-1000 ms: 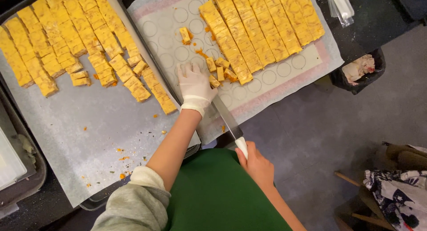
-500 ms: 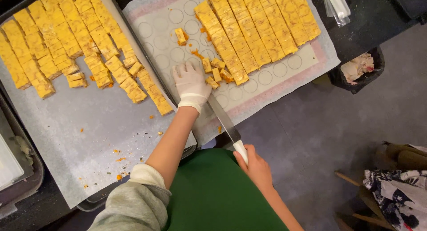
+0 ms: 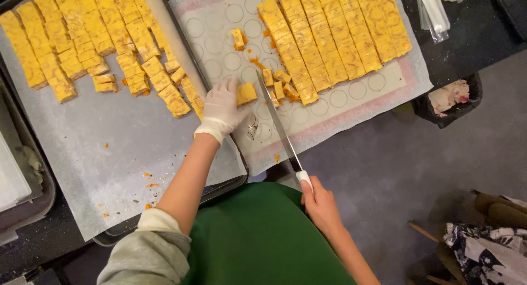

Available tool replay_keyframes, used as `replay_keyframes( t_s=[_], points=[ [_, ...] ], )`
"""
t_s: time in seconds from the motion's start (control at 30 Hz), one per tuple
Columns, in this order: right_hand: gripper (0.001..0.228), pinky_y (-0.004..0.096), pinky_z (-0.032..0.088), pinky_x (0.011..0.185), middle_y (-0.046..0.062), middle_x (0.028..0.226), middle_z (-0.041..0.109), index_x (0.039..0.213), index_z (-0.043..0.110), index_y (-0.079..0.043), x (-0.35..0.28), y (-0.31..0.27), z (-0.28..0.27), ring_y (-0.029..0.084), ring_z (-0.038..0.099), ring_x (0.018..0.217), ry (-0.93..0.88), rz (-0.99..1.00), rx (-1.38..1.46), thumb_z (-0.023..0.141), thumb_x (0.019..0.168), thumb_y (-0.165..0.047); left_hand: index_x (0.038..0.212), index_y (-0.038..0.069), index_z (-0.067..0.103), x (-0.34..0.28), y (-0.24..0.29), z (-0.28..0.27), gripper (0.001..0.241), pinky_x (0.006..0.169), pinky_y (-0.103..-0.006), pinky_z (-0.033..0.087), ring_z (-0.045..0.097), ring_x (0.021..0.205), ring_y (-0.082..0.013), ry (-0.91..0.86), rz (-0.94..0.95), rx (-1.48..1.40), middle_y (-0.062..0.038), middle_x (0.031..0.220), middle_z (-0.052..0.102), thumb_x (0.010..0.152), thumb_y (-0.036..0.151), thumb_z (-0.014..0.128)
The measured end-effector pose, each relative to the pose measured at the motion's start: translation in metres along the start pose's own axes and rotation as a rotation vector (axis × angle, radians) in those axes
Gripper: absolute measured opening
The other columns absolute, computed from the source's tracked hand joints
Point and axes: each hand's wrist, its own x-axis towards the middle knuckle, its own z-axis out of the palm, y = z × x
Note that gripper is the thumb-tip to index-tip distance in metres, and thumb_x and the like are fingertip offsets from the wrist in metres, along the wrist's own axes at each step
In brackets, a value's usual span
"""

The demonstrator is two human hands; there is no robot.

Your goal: Cutting a large sheet of yellow pastry into small rectangular pieces using a chef's knife on a silicone mat.

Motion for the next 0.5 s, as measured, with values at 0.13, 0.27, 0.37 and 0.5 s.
replay_keyframes(
  t_s=[0.13, 0.27, 0.37, 0.5],
  points=[
    [0.036, 0.044, 0.055, 0.069, 0.007, 0.065, 0.07, 0.104, 0.059, -0.014, 0.016, 0.003, 0.012, 0.029, 0.07, 0.067, 0.062, -0.055, -0.006, 0.038, 0.1, -0.043, 0.127, 0.018, 0.052, 0.014, -0.016, 0.032, 0.062, 0.097, -0.0405, 0.041, 0.05, 0.12, -0.0265, -0.004, 0.035, 0.134, -0.004, 0.119, 0.054, 0.074, 0.048, 0.067],
    [0.042, 0.05, 0.053, 0.073, 0.017, 0.074, 0.07, 0.115, 0.056, -0.013, 0.004, -0.035, 0.011, 0.039, 0.07, 0.082, 0.064, -0.021, -0.086, 0.037, 0.1, -0.048, 0.124, 0.02, 0.053, 0.012, -0.02, 0.043, 0.062, 0.094, -0.04, 0.042, 0.05, 0.119, -0.0248, 0.0, 0.058, 0.139, -0.003, 0.117, 0.055, 0.075, 0.055, 0.067],
    [0.043, 0.049, 0.053, 0.073, 0.021, 0.078, 0.069, 0.116, 0.054, -0.014, 0.005, -0.03, 0.019, 0.04, 0.07, 0.084, 0.072, -0.02, -0.109, 0.035, 0.101, -0.049, 0.132, 0.03, 0.048, 0.0, 0.002, 0.02, 0.061, 0.095, -0.0423, 0.042, 0.052, 0.119, -0.0249, -0.014, 0.04, 0.091, -0.001, 0.117, 0.056, 0.079, 0.058, 0.061],
    [0.044, 0.05, 0.053, 0.073, 0.024, 0.08, 0.068, 0.117, 0.054, -0.014, 0.002, -0.026, 0.022, 0.043, 0.07, 0.085, 0.077, -0.01, -0.111, 0.036, 0.1, -0.05, 0.126, 0.026, 0.053, 0.008, -0.003, 0.052, 0.054, 0.091, -0.0417, 0.044, 0.054, 0.114, -0.0252, 0.164, 0.105, 0.072, -0.003, 0.113, 0.058, 0.081, 0.053, 0.064]
  ],
)
